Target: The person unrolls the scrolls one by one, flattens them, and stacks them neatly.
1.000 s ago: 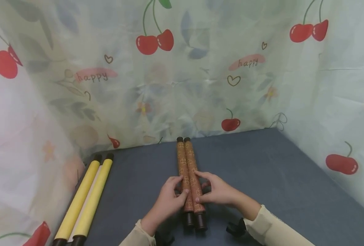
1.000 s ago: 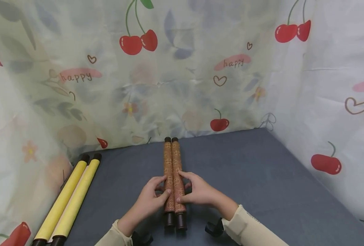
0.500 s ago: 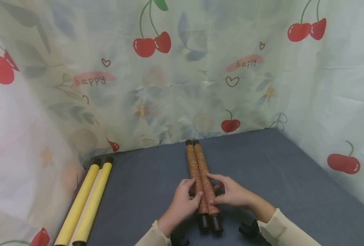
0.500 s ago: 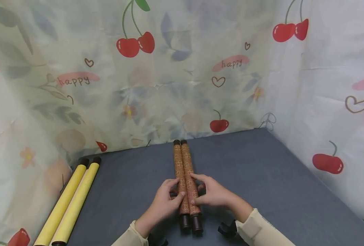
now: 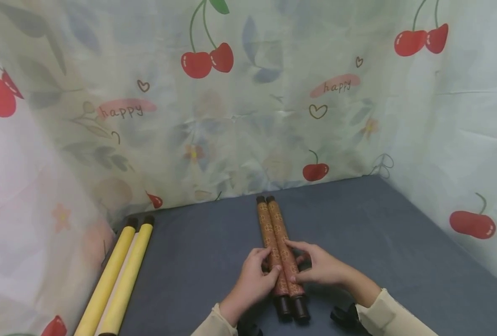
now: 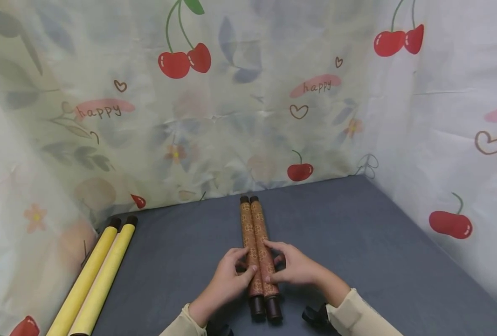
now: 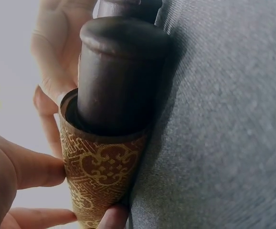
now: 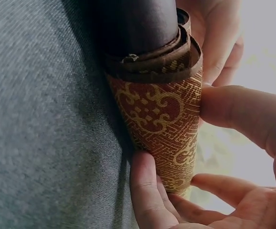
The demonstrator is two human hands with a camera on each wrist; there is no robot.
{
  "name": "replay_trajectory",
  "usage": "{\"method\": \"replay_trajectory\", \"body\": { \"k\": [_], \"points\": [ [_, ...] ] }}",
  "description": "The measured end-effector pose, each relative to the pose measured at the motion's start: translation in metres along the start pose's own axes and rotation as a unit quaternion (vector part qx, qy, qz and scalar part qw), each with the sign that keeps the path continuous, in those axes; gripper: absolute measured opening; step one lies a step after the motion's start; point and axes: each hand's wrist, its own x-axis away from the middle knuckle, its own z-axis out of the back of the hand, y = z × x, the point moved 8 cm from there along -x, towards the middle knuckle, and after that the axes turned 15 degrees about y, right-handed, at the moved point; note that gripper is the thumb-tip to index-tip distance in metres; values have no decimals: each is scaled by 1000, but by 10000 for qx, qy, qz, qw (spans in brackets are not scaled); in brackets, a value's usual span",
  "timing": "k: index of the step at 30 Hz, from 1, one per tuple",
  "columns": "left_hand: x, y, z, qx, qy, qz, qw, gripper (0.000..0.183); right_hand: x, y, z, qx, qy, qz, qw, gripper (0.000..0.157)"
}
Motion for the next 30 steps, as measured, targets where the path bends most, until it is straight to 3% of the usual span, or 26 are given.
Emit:
{"method": "replay_trajectory", "body": {
  "k": [16,30],
  "points": [
    [2,-10,-3,184,-180,403,9989,61,0,-3,0,53,-130,47,9999,90],
    [2,-13,-4,169,-320,482,9982,63,2,-2,-1,-21,-76,-58,10000,90]
  ]
}}
